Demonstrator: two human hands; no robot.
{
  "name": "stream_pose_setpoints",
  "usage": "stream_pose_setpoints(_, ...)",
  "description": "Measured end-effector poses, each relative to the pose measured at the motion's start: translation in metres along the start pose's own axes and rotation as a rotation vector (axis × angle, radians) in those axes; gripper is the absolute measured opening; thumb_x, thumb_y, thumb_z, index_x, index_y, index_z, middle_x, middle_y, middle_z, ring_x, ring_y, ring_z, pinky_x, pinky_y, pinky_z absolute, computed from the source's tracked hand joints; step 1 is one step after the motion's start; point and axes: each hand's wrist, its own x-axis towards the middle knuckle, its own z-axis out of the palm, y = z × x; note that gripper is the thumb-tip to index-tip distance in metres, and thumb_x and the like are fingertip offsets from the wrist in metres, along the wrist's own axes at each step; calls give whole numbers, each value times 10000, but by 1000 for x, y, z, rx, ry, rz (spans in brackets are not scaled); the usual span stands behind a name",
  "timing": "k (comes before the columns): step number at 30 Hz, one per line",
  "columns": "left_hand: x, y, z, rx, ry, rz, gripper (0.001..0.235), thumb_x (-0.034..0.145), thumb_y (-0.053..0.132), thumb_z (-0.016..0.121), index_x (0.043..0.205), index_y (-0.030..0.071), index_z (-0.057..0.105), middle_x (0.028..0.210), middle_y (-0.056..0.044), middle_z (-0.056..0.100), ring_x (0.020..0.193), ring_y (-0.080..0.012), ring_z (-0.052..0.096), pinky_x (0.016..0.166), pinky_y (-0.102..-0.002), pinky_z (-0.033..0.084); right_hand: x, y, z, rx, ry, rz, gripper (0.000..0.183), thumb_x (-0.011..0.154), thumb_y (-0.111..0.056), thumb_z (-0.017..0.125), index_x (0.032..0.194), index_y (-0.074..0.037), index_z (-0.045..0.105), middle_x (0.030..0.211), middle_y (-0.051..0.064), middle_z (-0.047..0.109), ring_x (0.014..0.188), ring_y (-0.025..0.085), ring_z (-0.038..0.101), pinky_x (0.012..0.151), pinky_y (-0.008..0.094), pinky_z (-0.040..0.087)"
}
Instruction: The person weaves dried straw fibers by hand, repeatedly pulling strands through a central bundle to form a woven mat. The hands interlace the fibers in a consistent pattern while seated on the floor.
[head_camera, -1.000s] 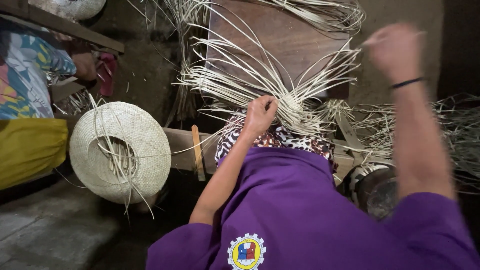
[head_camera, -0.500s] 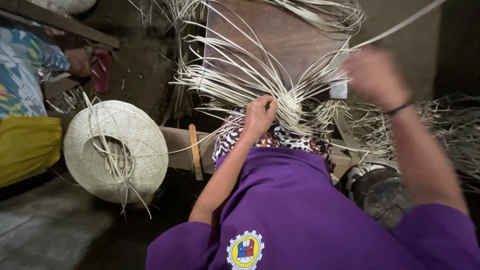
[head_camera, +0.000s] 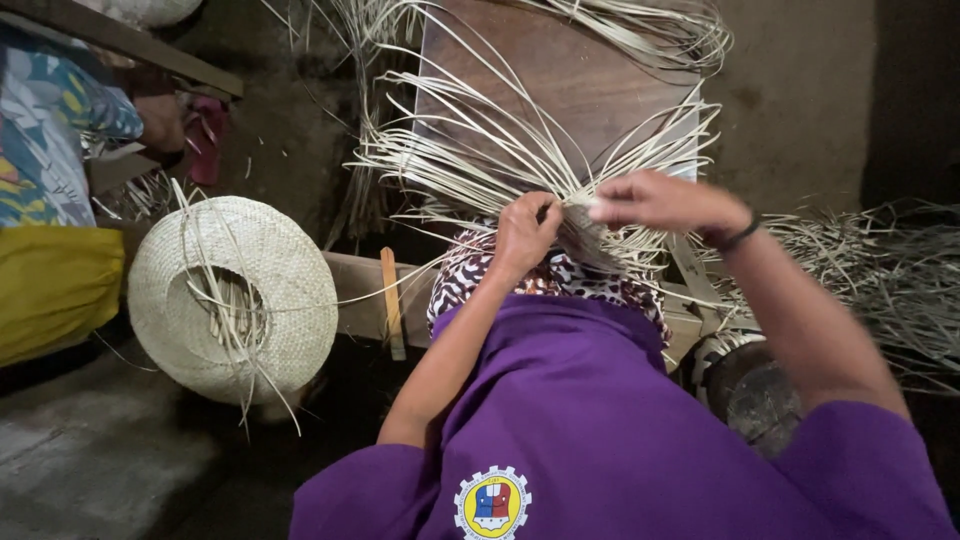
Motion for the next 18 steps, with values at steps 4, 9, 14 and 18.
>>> stream_pose_setpoints(4,-2,0,-3,-36,-56,-66,206,829,267,598,853,89,699,858,-142,683,843,-359,649,721,-432,520,-23,-97,-50,265,239,-127,292,987,-236,479,830,-33,617,760,87,625,783,179,590,707,298,459)
stream_pose_setpoints(9,1,29,-19,-166,-62,100,298,864,96,502,575,157,458,518,27,460,439,-82,404,366,-252,275,12,-71,-73,798,493,-602,418,933,-457,479,861,-49,543,880,99,586,818,156,605,763,203,519)
stream_pose_setpoints(14,5,-2,-8,-181,-39,-114,212,812,234,638,888,53,716,908,-157,696,906,-332,660,742,-401,530,37,7,-7,-153,219,-114,166,804,-109,676,944,-27,705,866,203,706,869,398,659,814,455,485)
stream_pose_setpoints(18,-3,9,-11,-154,-12,-68,192,819,228,649,908,72,717,900,-149,700,911,-309,664,757,-395,538,45,18,20,-178,238,-210,198,803,-251,711,911,-90,674,916,108,676,911,328,643,814,427,485)
